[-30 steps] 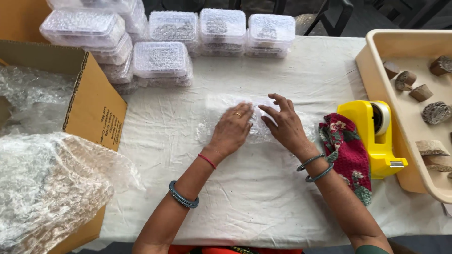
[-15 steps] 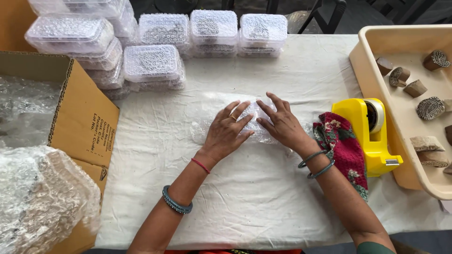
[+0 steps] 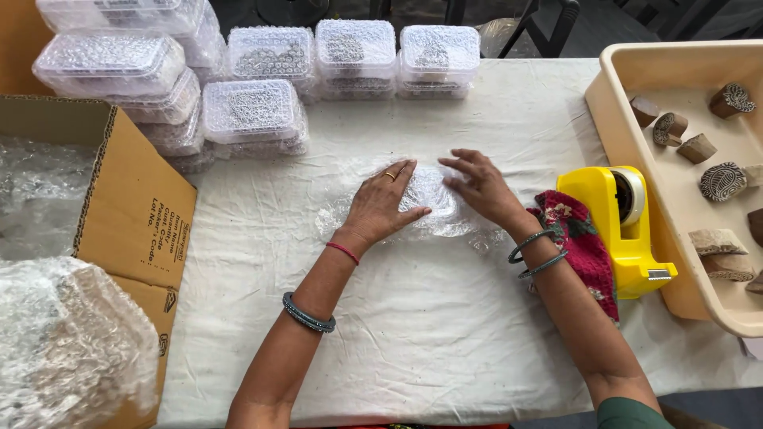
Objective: The person wipes a small plastic container with a cloth, places a decorative wooden stamp inside, and closes the lid. They then wrap the container in bubble wrap and secure it with clear tape using a yellow tape dispenser. Finally, the wrapped package is placed on a stack of similar items.
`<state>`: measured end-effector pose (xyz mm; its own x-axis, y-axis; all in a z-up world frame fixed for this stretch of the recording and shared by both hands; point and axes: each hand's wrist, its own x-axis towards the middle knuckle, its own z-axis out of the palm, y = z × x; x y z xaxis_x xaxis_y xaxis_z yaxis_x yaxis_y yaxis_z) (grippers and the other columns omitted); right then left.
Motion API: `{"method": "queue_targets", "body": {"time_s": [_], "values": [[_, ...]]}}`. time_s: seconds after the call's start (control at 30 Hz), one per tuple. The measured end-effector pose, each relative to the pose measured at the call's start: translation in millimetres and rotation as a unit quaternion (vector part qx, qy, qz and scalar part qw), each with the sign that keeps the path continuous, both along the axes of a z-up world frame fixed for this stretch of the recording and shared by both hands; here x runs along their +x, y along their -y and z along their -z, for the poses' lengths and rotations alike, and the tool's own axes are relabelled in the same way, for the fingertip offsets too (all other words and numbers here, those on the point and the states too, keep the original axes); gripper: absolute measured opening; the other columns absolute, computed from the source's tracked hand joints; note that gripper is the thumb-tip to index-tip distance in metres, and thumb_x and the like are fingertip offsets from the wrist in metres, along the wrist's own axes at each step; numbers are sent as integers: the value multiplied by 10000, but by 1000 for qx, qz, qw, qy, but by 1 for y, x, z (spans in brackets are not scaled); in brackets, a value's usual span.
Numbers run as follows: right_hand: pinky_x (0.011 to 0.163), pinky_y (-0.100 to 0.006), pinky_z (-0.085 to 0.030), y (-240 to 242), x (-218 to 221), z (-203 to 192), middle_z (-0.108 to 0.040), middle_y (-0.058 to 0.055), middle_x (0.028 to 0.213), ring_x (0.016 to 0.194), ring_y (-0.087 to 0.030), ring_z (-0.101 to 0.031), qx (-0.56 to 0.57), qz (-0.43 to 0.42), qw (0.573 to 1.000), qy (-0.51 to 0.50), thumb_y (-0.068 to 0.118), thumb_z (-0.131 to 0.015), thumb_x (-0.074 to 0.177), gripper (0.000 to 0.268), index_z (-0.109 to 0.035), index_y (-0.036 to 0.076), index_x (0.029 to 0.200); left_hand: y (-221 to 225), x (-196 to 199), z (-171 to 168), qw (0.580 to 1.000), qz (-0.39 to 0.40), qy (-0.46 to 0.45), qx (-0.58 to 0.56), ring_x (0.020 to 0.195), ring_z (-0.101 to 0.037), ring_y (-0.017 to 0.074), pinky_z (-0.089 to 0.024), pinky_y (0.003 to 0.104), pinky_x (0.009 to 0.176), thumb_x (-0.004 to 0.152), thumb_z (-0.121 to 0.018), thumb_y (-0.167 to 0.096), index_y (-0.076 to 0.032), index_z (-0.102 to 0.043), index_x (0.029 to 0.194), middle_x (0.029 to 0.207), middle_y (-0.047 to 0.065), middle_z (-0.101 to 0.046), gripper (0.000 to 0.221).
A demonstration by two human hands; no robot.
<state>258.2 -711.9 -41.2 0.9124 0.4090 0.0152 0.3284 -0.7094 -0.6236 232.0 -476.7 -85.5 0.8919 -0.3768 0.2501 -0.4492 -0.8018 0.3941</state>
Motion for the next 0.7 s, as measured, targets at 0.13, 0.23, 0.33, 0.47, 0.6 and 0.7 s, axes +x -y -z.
{"method": "queue_targets", "body": {"time_s": [0.13,0.23,0.33,0.47,0.6,0.7], "values": [[1058,-387,-527,26,14,33,-511,-130,1478,1318,-300,-545,13,92,992,90,273,-656,999,377,-661,139,1352,-8,-7,-14,994,-40,-97,20,1464,-321,289,-287,523,1178,657,-656,-901,-208,-306,1582,1557,95,-390,1207],[1081,-402,-506,25,-5,14,-609,-144,1400,1313,-314,-555,-15,114,963,245,180,-688,1023,330,-681,78,1337,-9,-3,-7,993,-39,-110,33,1484,-266,308,-269,528,1216,540,-701,-945,-206,-261,1611,1581,88,-338,1374],[1108,-391,-532,7,-34,-14,-635,-97,1398,1341,-279,-577,29,52,968,245,212,-704,1002,342,-684,103,1325,-11,-4,-11,991,-34,-127,19,1492,-276,307,-269,531,1224,532,-755,-903,-220,-254,1621,1595,92,-336,1380],[1137,-452,-476,-14,-33,-7,-545,-111,1495,1402,-316,-508,15,-50,982,181,337,-780,892,572,-626,131,1403,-15,-4,-12,988,-28,-151,28,1503,-246,308,-251,524,1224,488,-837,-835,-259,-193,1611,1618,70,-301,1416],[1179,-525,-333,-2,-11,29,-370,-159,1612,1476,-379,-355,-14,-76,995,62,560,-872,691,1114,-353,137,1581,-37,-8,-1,989,-11,-148,-26,1507,-257,315,-243,484,1240,470,-895,-735,-282,-66,1635,1625,91,-292,1500],[1205,-521,-275,1,-10,35,-356,-163,1611,1486,-375,-331,-32,-80,996,40,638,-889,599,1326,-217,130,1624,-50,-15,9,990,-22,-135,-46,1508,-301,296,-218,481,1280,504,-891,-713,-249,-37,1655,1611,99,-343,1506]]}}
